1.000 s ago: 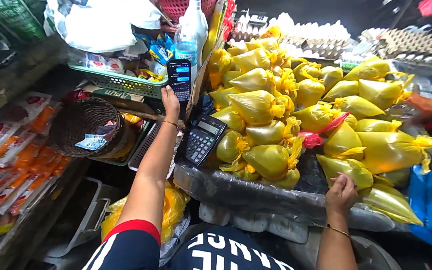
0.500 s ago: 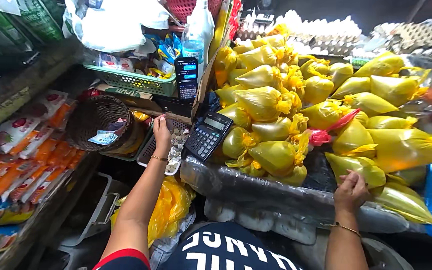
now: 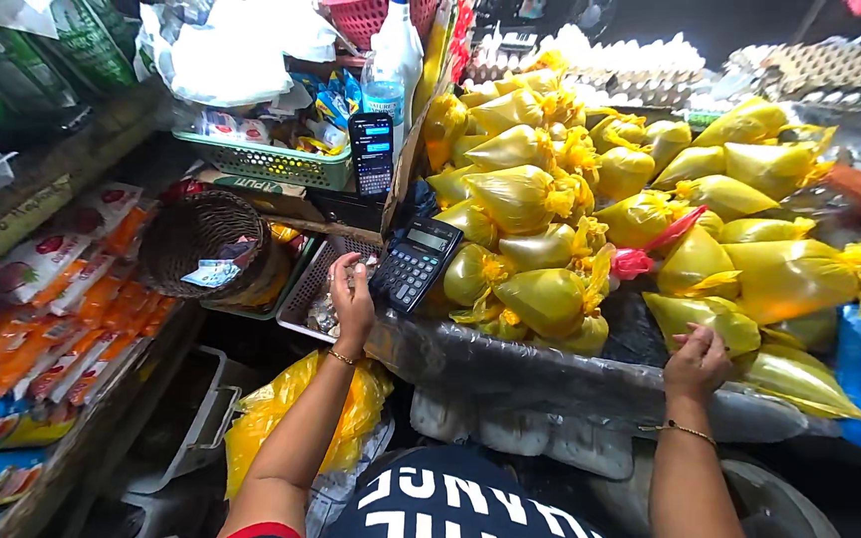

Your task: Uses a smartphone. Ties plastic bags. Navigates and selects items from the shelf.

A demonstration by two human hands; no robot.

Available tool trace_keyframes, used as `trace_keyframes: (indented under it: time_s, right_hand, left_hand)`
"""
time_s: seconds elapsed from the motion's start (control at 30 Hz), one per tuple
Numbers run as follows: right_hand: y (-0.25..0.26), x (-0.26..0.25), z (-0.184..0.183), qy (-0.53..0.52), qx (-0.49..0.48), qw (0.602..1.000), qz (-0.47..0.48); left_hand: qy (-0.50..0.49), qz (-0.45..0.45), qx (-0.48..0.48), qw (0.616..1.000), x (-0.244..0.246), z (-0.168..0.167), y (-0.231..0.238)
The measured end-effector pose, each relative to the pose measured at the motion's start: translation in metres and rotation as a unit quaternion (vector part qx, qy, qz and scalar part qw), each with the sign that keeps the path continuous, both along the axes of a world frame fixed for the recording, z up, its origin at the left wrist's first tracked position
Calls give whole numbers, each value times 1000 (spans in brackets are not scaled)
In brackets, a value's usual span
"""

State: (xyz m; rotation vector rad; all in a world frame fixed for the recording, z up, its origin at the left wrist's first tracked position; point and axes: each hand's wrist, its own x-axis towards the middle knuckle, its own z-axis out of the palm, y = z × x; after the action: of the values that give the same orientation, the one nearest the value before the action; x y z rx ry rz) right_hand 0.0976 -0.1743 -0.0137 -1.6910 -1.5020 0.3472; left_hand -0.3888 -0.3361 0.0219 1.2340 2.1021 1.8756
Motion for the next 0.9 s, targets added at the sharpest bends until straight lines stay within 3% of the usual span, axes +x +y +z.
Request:
trace_keyframes:
  time_s: [0.1, 0.2, 0.3, 0.47, 0.5, 0.57, 0.63, 0.7, 0.8, 0.9]
  right_hand:
    - [0, 0, 0, 2, -1, 1000, -1]
    - [0, 1, 0, 9, 9, 1000, -2]
    - [-2, 1, 2, 15, 2, 1000, 12]
    - [-1, 6, 1, 36, -8, 999, 29]
    - [-2, 7, 2, 37, -8, 999, 34]
    - [0, 8, 2, 39, 0, 998, 42]
    - [1, 9, 1, 39, 3, 998, 49]
    - [1, 10, 1, 33, -2, 997, 63]
    - [0, 11, 0, 24, -6, 996, 82]
    - [0, 10, 1, 33, -12, 996, 85]
  left_hand:
    - [107, -21, 36, 993, 25, -8, -11]
    - [167, -127, 17, 978, 58, -30, -35]
    - [176, -282, -161, 929, 90, -43, -72]
    - [141, -344, -370, 851, 120, -71, -133]
    - [103, -335, -403, 845, 122, -73, -139]
    - [-49, -257, -388, 884, 116, -75, -137]
    - [-292, -129, -245, 916, 88, -63, -109]
    - [-444, -5, -95, 891, 41, -43, -65]
    - [-497, 81, -24, 864, -12, -44, -26]
    - [-491, 162, 23, 856, -22, -43, -7]
